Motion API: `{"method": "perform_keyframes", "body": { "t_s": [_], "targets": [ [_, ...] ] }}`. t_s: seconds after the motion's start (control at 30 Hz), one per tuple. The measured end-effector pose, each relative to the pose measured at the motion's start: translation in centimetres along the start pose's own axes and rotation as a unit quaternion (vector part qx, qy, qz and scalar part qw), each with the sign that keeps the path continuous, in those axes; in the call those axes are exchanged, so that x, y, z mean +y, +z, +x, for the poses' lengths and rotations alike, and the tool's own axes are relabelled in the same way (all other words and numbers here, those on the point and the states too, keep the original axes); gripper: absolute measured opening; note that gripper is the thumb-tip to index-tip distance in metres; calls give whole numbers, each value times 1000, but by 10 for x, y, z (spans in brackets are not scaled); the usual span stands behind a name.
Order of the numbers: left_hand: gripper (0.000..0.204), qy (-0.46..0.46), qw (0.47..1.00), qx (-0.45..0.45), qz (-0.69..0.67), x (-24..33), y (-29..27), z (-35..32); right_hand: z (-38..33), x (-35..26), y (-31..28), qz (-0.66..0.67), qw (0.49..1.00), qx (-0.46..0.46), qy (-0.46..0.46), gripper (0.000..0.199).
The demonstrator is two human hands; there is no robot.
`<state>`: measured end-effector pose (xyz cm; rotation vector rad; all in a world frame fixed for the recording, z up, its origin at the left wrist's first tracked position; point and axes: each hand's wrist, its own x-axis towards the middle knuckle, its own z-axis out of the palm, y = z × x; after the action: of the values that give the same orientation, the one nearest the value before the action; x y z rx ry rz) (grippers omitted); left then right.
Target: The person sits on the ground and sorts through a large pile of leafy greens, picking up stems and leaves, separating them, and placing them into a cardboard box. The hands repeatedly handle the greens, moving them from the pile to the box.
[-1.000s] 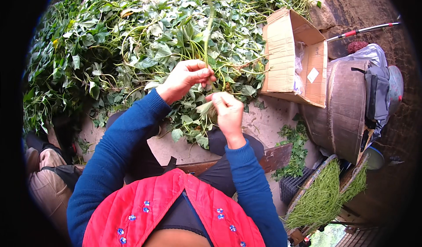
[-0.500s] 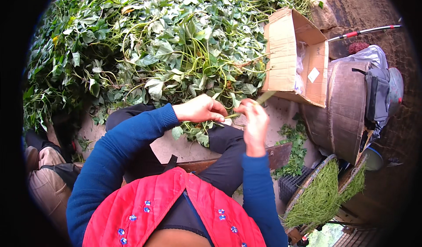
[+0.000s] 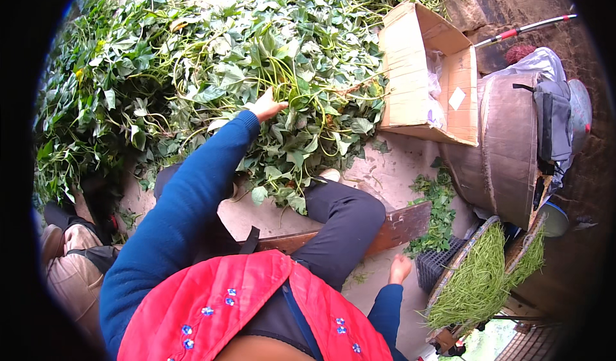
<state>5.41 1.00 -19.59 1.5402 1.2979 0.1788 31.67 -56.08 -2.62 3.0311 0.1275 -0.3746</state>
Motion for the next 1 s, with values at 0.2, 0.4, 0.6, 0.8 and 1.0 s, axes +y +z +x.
{"method": "perform_keyframes", "body": {
  "t_s": [0.2,0.4,0.6,0.8,1.0],
  "targets": [
    [24,12,910,-108,-399,64,-3,-12,-3,-139,-61,212,943,116,-231,19],
    [25,249,944,-1,-217,200,-151,-58,-11,-250,-70,329,879,54,-342,18],
    [27,440,858,-71,-255,283,-240,-120,-62,-355,-80,435,797,-168,-383,27],
    [20,482,868,53,107,219,-137,-186,-108,-418,-132,597,515,-505,-350,50],
    [16,459,883,55,77,150,-67,-194,-132,-429,-115,546,600,-425,-401,26]
  ]
}}
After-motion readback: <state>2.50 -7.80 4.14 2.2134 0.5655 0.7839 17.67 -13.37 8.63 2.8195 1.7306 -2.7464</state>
